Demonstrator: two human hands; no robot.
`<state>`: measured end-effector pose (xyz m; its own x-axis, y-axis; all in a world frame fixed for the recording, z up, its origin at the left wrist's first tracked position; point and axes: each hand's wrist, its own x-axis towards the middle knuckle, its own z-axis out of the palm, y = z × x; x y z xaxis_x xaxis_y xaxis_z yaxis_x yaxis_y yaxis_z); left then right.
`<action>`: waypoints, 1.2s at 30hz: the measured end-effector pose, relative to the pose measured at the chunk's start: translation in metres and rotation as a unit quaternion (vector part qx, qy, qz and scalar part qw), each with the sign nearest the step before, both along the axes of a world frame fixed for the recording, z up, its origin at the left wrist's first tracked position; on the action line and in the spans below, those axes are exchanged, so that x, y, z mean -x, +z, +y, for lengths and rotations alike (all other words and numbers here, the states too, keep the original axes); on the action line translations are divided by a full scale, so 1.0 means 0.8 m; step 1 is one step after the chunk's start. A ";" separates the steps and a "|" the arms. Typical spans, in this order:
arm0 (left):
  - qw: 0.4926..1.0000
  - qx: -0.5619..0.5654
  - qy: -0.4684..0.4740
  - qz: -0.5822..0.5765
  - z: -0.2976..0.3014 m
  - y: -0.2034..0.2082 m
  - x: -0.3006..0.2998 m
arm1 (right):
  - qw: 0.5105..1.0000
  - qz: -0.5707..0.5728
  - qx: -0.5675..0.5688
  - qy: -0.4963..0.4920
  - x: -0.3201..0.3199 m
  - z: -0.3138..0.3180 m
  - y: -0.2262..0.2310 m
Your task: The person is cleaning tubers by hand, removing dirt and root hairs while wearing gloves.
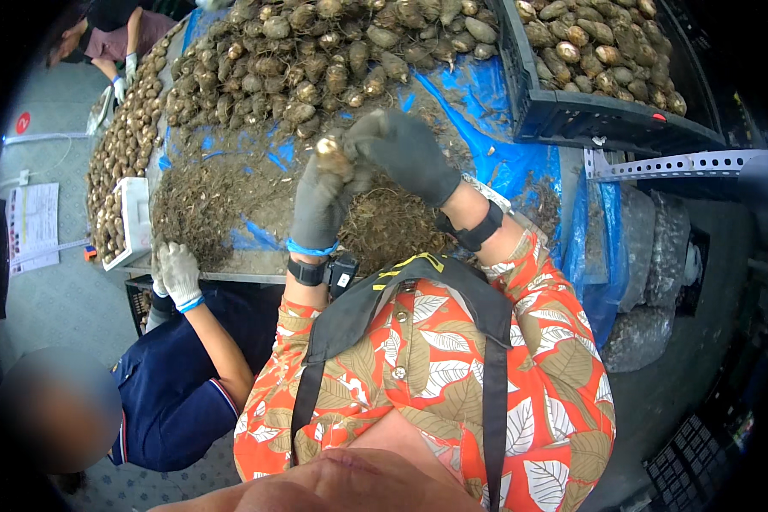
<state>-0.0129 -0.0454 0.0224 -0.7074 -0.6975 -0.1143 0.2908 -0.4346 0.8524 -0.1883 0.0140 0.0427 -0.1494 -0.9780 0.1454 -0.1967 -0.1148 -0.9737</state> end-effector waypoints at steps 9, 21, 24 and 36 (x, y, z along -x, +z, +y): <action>0.995 0.016 0.004 0.101 0.007 -0.005 -0.008 | 0.933 0.309 -0.099 0.156 0.026 0.017 -0.014; 0.997 0.031 -0.070 0.033 0.007 -0.024 -0.022 | 0.966 0.174 0.163 0.102 -0.021 -0.003 0.031; 0.969 0.200 0.033 -0.142 0.017 -0.031 -0.021 | 0.967 0.138 0.195 0.094 -0.019 0.006 0.012; 0.984 -0.155 -0.011 0.088 0.037 0.023 -0.006 | 0.990 0.042 0.116 0.065 -0.009 0.008 0.026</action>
<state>-0.0078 -0.0158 0.0406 -0.7502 -0.6324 -0.1930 0.4101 -0.6740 0.6145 -0.1811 0.0200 0.0631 -0.0014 -0.9273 0.3743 -0.2446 -0.3626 -0.8993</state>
